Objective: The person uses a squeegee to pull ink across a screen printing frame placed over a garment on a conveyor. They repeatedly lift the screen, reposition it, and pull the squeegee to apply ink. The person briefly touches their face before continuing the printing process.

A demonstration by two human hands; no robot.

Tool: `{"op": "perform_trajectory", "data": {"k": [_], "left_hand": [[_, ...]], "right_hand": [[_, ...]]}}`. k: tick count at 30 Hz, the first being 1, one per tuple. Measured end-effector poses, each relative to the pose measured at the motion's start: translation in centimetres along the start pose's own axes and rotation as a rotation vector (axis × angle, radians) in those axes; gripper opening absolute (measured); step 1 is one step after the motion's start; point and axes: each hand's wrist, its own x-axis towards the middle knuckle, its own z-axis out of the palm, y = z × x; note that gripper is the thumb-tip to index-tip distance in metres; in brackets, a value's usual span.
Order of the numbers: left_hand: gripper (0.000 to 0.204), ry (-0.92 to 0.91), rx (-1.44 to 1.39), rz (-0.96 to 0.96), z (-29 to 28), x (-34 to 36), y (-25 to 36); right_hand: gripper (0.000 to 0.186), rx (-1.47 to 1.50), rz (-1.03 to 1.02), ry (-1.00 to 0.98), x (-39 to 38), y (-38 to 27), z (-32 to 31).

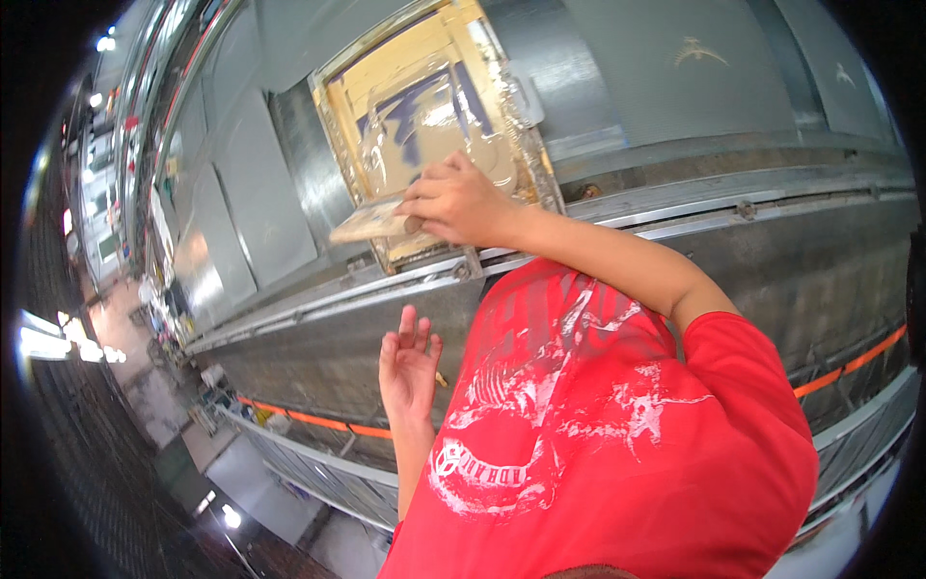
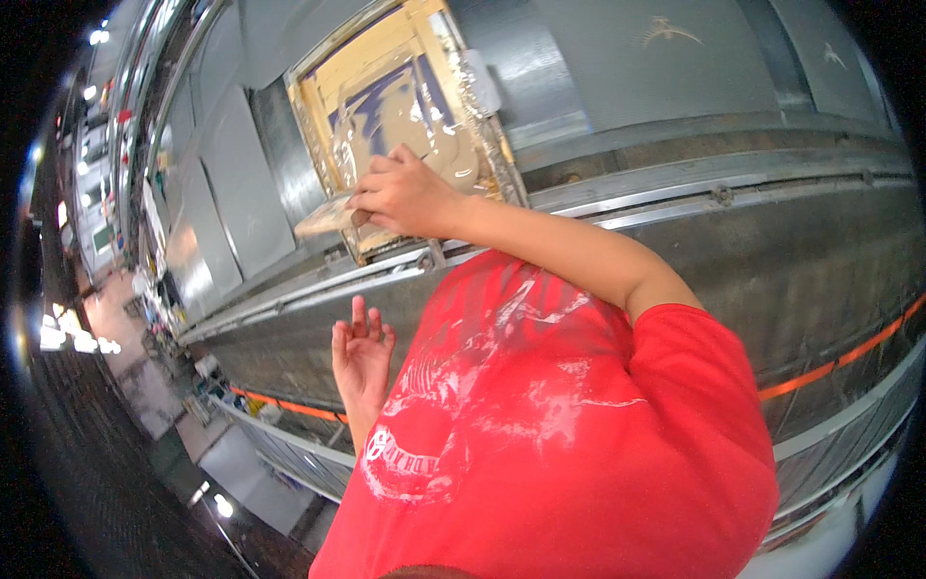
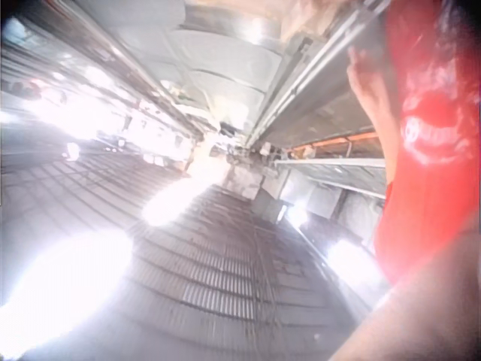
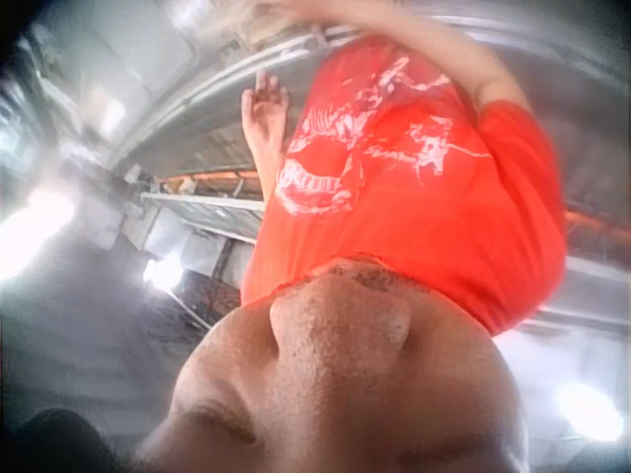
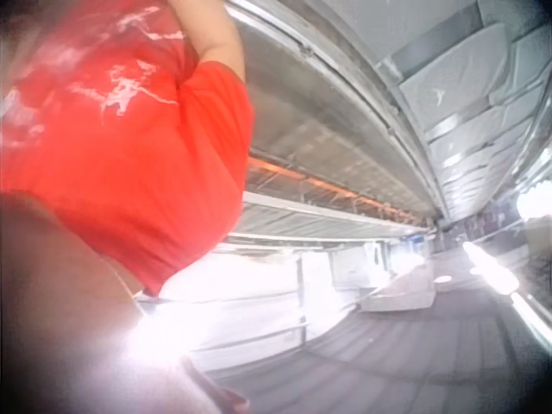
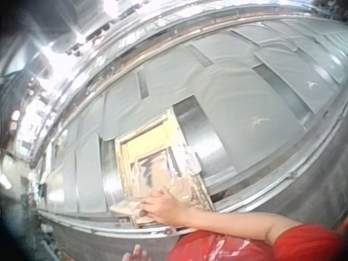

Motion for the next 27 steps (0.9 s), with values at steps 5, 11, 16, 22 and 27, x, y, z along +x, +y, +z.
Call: {"op": "perform_trajectory", "data": {"k": [5,11,16,22,27], "left_hand": [[0.016,0.185,-0.348,-0.049,-2.6,1.7,-1.5],[0.022,0.292,-0.348,-0.053,-2.1,1.8,-2.0],[0.026,0.355,-0.242,-0.042,-4.0,2.0,-3.2],[0.030,0.979,0.163,-0.111,-18.5,3.2,-7.0],[0.067,1.230,0.149,-0.343,-29.4,-1.4,-8.0]], "right_hand": [[0.034,-0.017,-0.010,-0.028,-0.2,0.2,0.7],[0.043,0.010,0.007,-0.106,-0.1,0.4,-0.5],[0.040,-0.004,0.019,-0.099,0.0,0.4,-0.5],[0.040,-0.044,0.023,-0.107,-0.1,0.6,-0.6],[0.040,-0.023,0.026,-0.137,-0.4,0.9,-0.6]]}}
